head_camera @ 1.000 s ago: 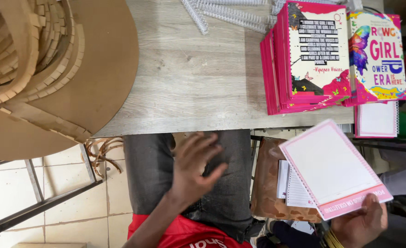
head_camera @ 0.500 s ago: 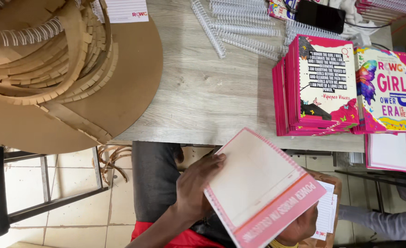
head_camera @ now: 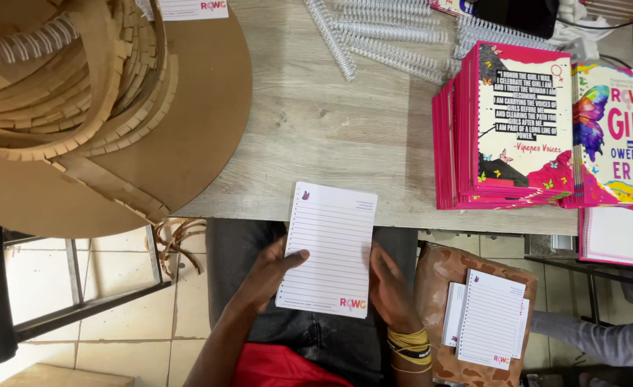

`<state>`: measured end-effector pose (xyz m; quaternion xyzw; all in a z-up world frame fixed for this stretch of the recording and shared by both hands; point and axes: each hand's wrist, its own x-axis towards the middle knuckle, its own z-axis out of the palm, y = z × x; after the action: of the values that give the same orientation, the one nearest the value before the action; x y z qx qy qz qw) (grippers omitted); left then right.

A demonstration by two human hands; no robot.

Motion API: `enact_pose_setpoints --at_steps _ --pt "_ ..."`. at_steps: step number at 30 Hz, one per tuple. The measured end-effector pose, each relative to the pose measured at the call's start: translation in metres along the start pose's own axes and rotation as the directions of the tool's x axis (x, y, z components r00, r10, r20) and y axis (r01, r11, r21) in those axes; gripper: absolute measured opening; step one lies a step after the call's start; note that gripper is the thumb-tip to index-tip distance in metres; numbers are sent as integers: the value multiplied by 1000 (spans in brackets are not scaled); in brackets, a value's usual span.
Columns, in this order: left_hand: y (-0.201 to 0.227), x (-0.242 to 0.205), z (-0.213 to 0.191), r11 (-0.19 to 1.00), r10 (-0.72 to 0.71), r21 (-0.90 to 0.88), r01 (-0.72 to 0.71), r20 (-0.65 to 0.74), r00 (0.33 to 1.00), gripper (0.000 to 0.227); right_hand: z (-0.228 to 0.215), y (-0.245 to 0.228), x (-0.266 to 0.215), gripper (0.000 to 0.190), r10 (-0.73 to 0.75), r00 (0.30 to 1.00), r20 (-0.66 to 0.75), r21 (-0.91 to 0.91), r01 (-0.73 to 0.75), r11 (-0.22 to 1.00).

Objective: The person assembles spiral-bound notebooks by hand. They pick up a stack of pink and white pages, align them, and insert a metal spiral coil through the holes. They then attach a pink cover sheet to the assembled pages and place the finished notebook on a stack.

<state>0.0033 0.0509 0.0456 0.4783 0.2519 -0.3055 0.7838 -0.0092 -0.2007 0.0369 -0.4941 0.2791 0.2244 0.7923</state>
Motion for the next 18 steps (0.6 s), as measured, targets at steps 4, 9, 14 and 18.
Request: enact_pose_setpoints --at_steps 4,9,14,18 --pt "2 1 38 913 377 227 -340 -145 915 42 68 -38 -23 66 -274 958 85 -434 283 855" --pt "79 -28 75 606 676 650 -458 -117 728 68 93 -110 -21 55 -736 631 247 -615 689 384" --pt "107 -8 81 362 890 458 -812 88 447 32 70 -111 24 55 -856 466 223 -434 834 341" --pt "101 16 74 465 872 288 -837 15 490 37 51 -82 60 55 -844 486 229 -400 837 373"
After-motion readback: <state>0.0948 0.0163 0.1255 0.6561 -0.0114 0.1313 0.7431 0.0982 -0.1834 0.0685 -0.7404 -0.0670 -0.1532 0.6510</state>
